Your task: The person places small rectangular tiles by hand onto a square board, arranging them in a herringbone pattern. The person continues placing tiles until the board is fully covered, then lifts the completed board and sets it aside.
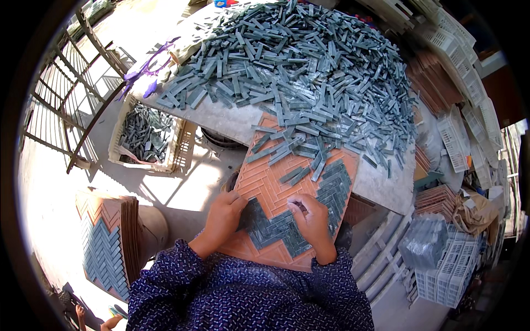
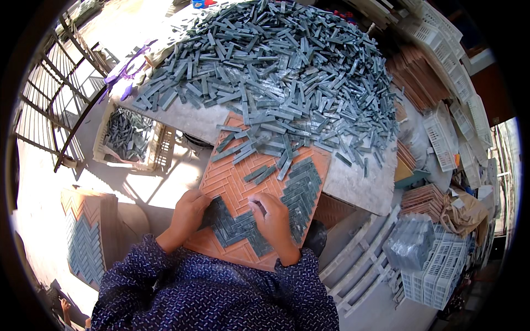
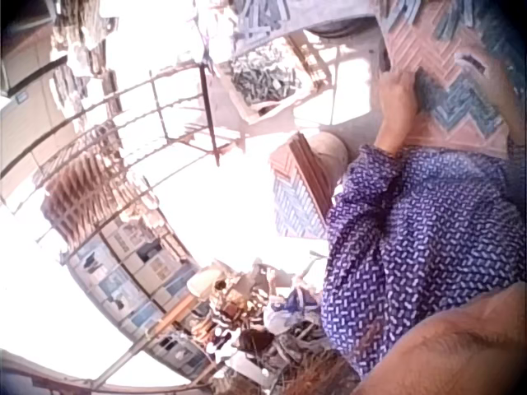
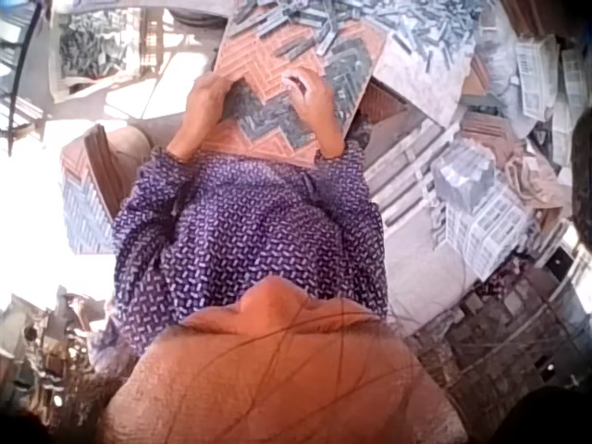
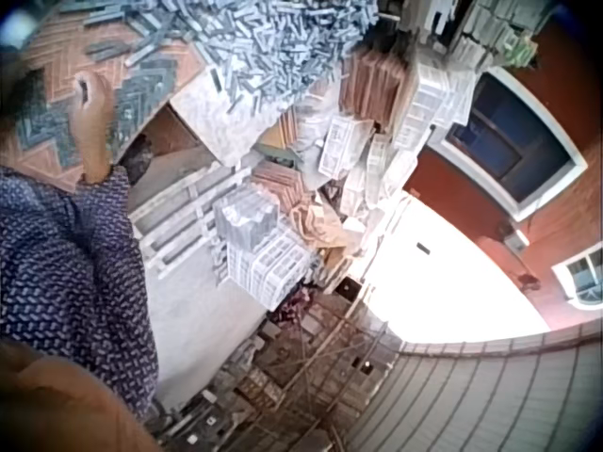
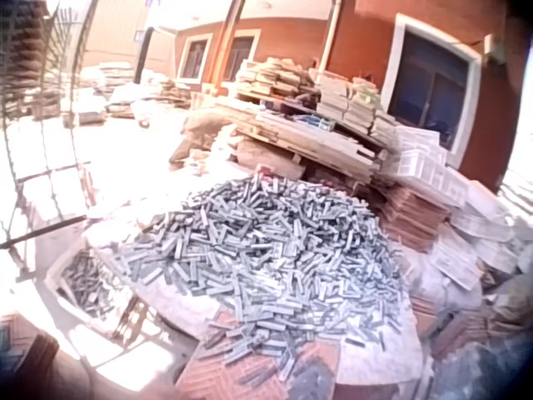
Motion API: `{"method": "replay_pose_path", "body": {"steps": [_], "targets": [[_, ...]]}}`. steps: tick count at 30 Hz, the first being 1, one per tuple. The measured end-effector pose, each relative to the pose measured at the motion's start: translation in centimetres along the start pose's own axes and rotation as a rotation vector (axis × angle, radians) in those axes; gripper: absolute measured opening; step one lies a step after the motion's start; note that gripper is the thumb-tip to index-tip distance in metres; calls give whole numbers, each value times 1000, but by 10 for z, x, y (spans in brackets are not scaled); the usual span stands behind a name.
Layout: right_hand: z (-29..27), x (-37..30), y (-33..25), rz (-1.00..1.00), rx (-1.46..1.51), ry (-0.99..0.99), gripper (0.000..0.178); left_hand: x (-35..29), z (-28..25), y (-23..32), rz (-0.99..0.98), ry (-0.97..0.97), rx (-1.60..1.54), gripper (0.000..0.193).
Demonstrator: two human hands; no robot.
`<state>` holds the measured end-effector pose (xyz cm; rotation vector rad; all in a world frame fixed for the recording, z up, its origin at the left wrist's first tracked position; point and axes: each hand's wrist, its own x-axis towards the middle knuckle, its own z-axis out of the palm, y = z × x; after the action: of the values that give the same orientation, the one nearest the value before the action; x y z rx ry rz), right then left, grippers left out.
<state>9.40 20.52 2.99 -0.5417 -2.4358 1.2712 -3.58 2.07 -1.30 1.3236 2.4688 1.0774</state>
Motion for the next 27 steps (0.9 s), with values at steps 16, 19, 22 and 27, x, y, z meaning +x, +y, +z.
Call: {"method": "replay_pose_path", "body": {"steps": [16, 19, 22, 27], "targets": [[32, 41, -15, -426, -456, -197, 26, -20, -17, -8, -264, 72, -376, 16], [33, 41, -18, -379, -430, -232, 26, -18, -14, -11, -179, 76, -330, 14], [22, 40, -10, -339, -432, -227, 26, -16, -8, -15, -114, 127, -297, 14], [22, 39, 4, -386, -434, -197, 23, -12, -15, -14, -205, 20, -388, 14]]}}
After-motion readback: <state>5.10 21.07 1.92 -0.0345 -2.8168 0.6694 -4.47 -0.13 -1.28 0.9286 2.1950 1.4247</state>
